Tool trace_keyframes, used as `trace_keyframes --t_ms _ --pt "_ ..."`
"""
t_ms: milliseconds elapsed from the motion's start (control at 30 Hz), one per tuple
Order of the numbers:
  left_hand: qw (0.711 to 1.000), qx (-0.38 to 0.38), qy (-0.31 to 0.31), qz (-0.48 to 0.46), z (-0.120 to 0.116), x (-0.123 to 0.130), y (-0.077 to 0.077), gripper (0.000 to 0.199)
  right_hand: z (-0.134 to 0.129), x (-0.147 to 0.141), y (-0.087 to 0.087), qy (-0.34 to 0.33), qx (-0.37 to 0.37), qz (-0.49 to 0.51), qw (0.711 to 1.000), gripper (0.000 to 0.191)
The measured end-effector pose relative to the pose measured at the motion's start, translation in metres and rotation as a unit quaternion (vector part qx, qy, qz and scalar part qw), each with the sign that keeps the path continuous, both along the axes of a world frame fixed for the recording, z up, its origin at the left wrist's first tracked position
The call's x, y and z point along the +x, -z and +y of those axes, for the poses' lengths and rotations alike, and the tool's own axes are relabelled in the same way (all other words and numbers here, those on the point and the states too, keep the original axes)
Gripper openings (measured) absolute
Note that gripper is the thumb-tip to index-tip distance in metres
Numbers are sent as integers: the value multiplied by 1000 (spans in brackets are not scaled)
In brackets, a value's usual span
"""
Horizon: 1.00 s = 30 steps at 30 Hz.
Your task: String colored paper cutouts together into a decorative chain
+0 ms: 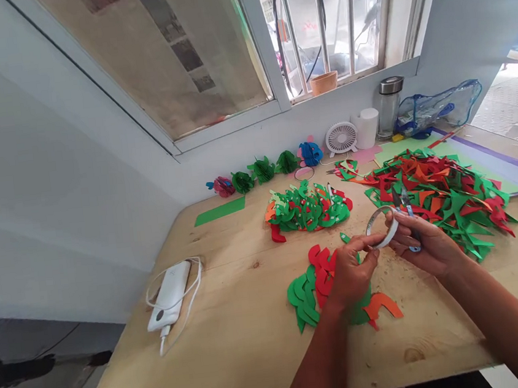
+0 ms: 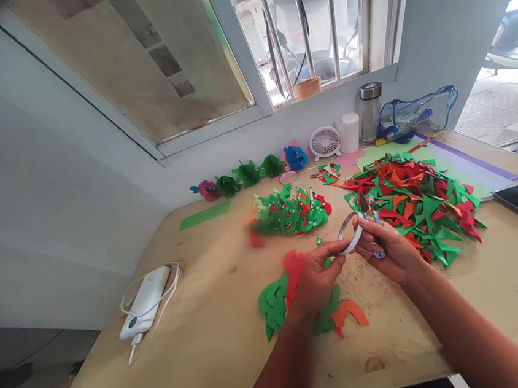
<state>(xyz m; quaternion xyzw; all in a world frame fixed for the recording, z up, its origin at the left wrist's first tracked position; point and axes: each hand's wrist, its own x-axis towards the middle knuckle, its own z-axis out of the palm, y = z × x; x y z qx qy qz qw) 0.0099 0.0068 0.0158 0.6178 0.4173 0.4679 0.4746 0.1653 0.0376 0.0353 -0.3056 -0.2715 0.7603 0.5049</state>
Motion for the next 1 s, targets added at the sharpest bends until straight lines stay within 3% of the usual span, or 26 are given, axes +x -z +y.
trace_keyframes --t_ms 267,367,600,800,1000 --pt "996 -31 -66 -60 1 4 -1 28 -9 -10 9 -37 63 -78 994 22" --pt "995 -34 -69 -67 0 5 -3 28 -9 -10 14 0 51 -108 993 28" --pt "995 -35 -84 -43 -9 5 -8 31 -3 -3 16 24 19 -32 999 36" --pt "999 -6 -32 36 -17 2 -19 38 0 -1 14 36 -27 -19 999 38" --pt "999 -8 36 -6 -15 1 -23 33 0 -3 15 48 -36 -43 997 39"
